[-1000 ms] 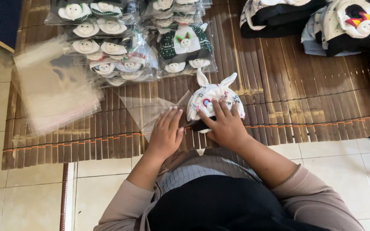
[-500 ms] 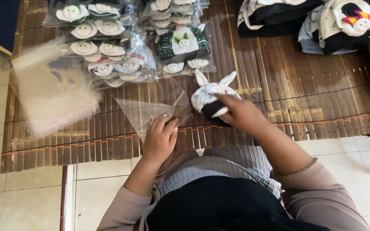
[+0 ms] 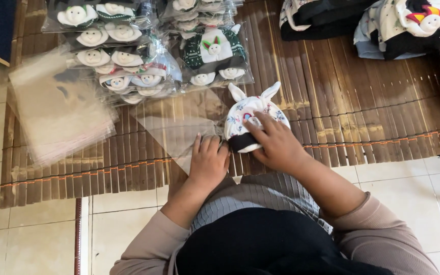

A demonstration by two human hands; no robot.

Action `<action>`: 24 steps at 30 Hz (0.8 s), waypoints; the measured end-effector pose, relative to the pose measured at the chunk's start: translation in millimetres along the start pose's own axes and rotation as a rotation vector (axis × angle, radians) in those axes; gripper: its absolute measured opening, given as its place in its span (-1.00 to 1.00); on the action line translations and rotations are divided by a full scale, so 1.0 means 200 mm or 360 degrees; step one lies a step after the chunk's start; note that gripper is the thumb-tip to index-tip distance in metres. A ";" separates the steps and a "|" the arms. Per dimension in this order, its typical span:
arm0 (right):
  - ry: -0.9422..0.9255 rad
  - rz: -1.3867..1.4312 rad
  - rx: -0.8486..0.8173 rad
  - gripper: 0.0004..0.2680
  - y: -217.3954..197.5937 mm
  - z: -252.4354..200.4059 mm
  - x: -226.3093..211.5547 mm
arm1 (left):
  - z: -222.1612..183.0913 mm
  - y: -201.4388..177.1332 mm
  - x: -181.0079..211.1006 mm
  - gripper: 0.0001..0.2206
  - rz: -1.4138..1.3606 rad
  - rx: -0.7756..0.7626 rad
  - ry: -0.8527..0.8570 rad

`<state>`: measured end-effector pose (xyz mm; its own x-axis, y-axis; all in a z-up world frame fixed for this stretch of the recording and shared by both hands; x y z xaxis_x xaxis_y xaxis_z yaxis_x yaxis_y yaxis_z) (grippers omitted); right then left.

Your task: Packaging baby hats and booties into plastic bags

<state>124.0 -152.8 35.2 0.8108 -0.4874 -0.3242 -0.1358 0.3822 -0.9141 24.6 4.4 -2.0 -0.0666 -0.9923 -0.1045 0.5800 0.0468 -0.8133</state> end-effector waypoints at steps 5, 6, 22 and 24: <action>-0.0178 -0.0294 0.0126 -0.28 0.01 -0.04 -0.11 | 0.04 -0.02 0.00 -0.77 -0.0021 -0.0045 0.0025; -0.0204 -0.0335 0.0157 -0.25 0.01 -0.04 -0.12 | 0.05 -0.03 0.00 -0.78 -0.0040 -0.0064 0.0024; -0.0286 -0.0303 0.0654 -0.53 0.02 0.00 -0.07 | 0.08 -0.06 -0.04 -0.85 -0.0430 -0.0208 -0.0079; -0.0161 0.0091 0.0463 -0.50 0.00 0.00 -0.01 | 0.12 -0.12 -0.02 -0.84 -0.0346 -0.0223 -0.0049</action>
<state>123.0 -151.5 36.3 0.8609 -0.3835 -0.3342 -0.0261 0.6228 -0.7819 30.3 5.4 32.7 -0.1515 -0.9837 0.0970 0.4365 -0.1547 -0.8863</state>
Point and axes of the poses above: each hand's wrist, its own z-axis towards the middle knuckle, its own y-axis out of the palm, x = y × z, the point moved 6 cm from there along z, towards the middle knuckle, and after that the axes turned 11 degrees about z, right-handed, at the moved point
